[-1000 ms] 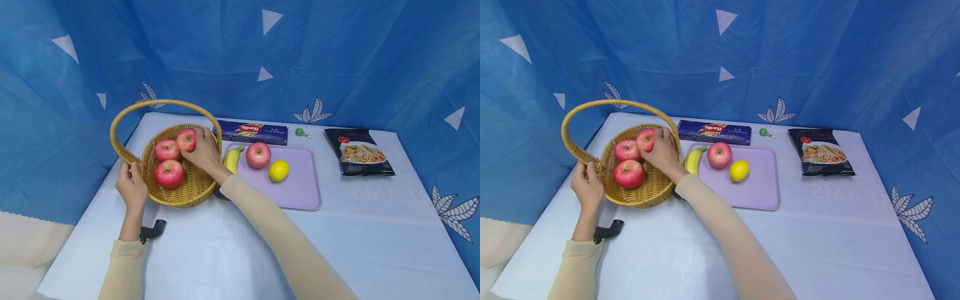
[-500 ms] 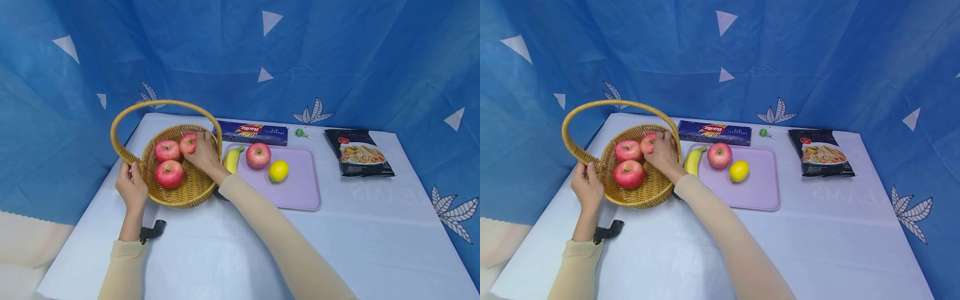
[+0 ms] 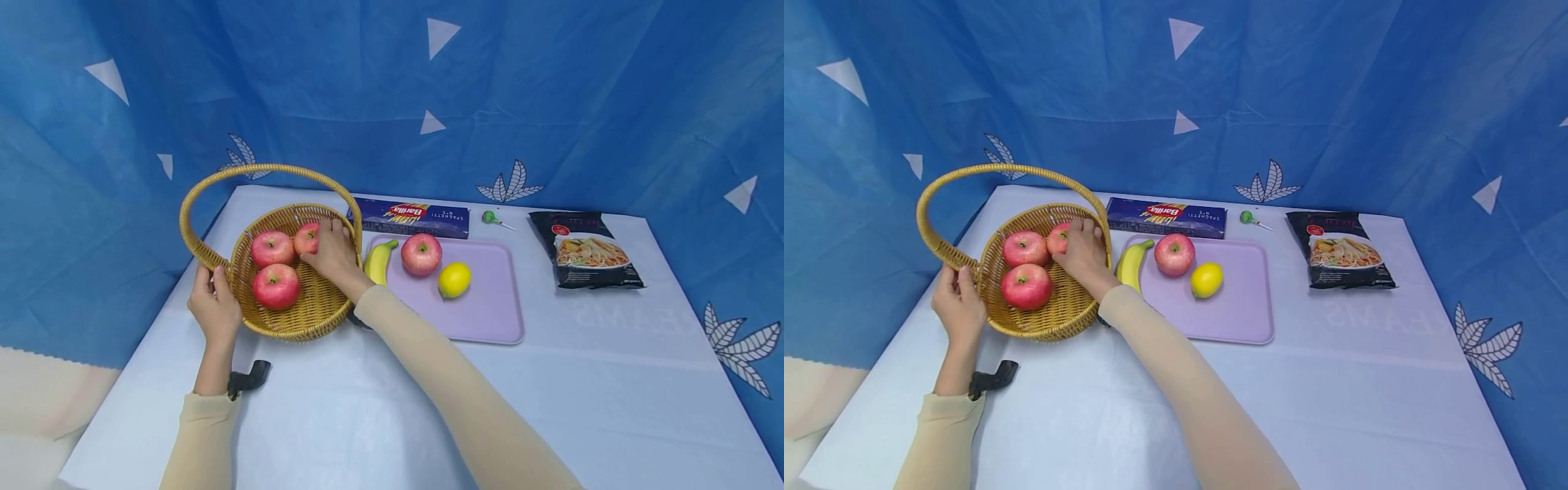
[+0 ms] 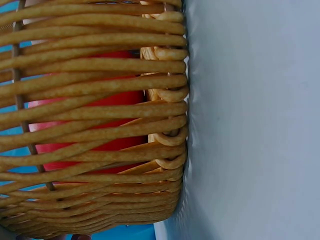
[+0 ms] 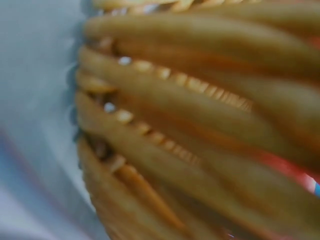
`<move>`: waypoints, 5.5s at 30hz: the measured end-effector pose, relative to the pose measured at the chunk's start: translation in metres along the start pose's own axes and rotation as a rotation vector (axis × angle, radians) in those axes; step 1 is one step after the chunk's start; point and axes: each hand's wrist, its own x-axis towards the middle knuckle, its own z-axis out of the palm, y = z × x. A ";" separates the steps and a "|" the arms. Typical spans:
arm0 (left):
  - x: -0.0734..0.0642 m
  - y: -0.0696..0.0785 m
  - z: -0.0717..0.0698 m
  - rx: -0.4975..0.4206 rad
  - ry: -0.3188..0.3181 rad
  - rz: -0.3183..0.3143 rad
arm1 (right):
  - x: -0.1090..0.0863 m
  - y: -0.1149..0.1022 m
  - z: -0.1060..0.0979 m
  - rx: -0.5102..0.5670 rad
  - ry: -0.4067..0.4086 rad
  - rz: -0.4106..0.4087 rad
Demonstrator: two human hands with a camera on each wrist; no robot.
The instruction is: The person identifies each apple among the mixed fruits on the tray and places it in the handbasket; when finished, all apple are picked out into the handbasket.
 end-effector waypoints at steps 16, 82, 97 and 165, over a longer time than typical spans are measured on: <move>0.000 -0.001 0.001 -0.002 0.004 0.000 | 0.000 0.003 0.000 0.117 -0.025 0.014; 0.000 0.000 0.000 -0.007 -0.004 0.005 | -0.095 0.138 -0.133 0.315 0.242 -0.138; 0.001 -0.002 0.000 -0.002 -0.013 0.005 | -0.079 0.157 -0.121 0.287 0.119 0.025; 0.000 0.000 0.000 -0.014 -0.016 -0.003 | -0.081 0.166 -0.115 0.246 0.158 -0.010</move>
